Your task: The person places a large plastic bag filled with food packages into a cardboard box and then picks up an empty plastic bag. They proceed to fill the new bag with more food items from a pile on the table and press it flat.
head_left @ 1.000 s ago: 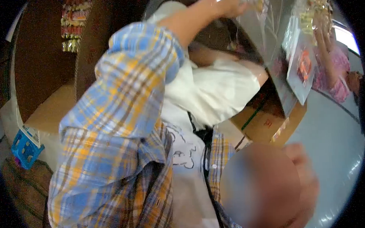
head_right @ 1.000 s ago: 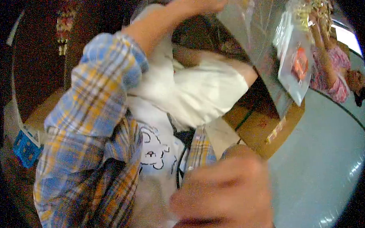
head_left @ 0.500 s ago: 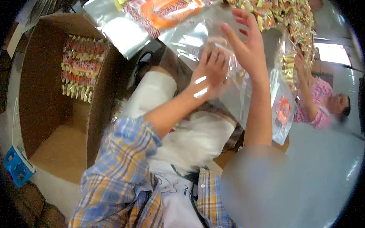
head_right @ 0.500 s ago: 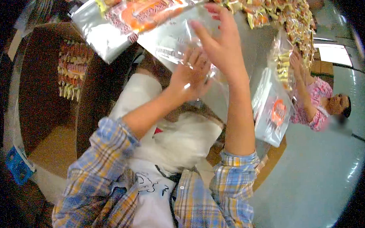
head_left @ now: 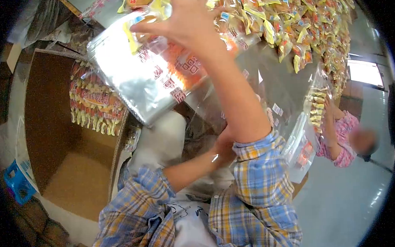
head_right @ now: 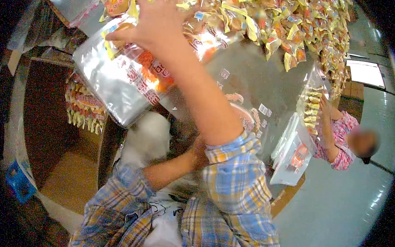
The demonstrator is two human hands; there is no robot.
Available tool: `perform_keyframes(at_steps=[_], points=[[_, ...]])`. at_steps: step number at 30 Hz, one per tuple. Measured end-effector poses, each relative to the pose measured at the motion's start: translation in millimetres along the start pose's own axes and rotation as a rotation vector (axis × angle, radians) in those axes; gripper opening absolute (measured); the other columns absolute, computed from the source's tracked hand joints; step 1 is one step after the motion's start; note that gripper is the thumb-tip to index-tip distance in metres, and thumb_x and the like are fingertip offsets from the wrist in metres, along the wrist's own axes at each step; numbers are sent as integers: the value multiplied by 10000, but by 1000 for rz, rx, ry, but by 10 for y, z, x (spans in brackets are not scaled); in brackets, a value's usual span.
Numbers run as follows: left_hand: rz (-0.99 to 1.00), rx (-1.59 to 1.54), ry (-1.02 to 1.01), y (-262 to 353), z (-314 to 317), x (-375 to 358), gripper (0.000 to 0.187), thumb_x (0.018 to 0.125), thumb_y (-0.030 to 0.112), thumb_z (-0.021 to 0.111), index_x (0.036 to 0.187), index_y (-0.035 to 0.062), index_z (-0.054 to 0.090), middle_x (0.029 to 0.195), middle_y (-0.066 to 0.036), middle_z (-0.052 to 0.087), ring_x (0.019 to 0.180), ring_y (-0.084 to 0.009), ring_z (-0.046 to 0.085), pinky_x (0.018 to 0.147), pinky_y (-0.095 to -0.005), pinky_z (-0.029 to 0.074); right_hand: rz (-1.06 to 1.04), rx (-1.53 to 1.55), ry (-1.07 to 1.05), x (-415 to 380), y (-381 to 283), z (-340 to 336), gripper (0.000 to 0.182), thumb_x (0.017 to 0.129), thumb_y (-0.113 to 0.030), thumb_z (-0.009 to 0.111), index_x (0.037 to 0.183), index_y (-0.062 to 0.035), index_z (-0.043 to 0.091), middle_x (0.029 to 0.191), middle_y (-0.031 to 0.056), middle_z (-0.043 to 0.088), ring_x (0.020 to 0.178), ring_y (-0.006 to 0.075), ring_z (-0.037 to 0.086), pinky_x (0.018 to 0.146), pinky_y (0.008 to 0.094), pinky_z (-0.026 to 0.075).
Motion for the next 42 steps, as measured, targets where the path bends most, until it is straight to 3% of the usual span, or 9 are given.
perform_keyframes(at_steps=[6,12,15,17,22,29,34,39,42], points=[[339,515,117,67,-65,89,501,1076,342,482,1517,104,481,1559,-84,482,1471,-283,396,1241,-484,281,-62,-83,-29,135,142,-86,593,779,-523,773,1128,-65,632,1301,147,557,1303,382,465,992,559,425],[1176,3341,-23,302,-284,181,526,929,380,569,1368,95,630,1518,-157,511,1494,-399,332,1250,-595,186,-300,123,331,51,730,-118,498,773,-497,808,713,-18,690,1019,153,682,946,349,658,819,445,547],[1249,3243,33,208,-155,119,561,919,373,616,1381,53,617,1476,-178,531,1460,-380,386,1258,-595,172,-312,3,489,39,961,-608,560,769,-560,819,765,-13,697,1051,161,670,963,348,657,817,457,543],[1442,3153,9,217,-152,147,565,888,422,640,1314,52,655,1429,-185,560,1447,-372,405,1246,-582,198,-17,-164,319,21,1025,-1064,870,748,-738,723,1318,-120,499,1462,167,422,1345,396,392,1030,673,341],[1532,3013,-23,216,-185,189,568,839,397,672,1272,30,650,1394,-199,578,1402,-374,458,1231,-567,247,-80,-320,479,-106,1687,-1414,688,769,-668,796,895,-1,686,1088,154,600,1031,336,594,836,479,507],[1594,2977,-85,205,-187,151,570,814,384,715,1247,17,657,1374,-217,585,1363,-385,491,1210,-568,292,94,-299,115,-447,2187,-687,1231,650,-801,755,1557,-57,383,1559,295,394,1466,523,305,1185,636,286],[1571,3010,-43,236,-170,174,618,855,428,687,1324,30,638,1419,-223,574,1389,-396,475,1221,-578,278,291,-484,-260,-113,2319,-540,1170,671,-842,708,1619,-247,365,1688,275,172,1540,563,32,1240,633,129],[1567,3015,-49,234,-127,150,571,845,405,687,1278,32,659,1391,-212,580,1384,-387,474,1227,-576,260,395,-500,-376,61,2177,-570,1378,585,-928,666,1611,-69,339,1669,355,105,1536,580,6,1247,635,27],[1612,3011,-70,259,-146,140,543,832,385,697,1243,31,671,1376,-209,582,1379,-385,474,1220,-574,264,330,-413,-226,-28,2151,-595,1048,713,-673,769,1550,-119,465,1661,304,211,1503,624,97,1210,658,213]])
Point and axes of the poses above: each hand's wrist, its own x-axis towards the middle knuckle, its own z-axis out of the palm, y = z × x, the point moved 1 cm from there along x, towards the middle knuckle
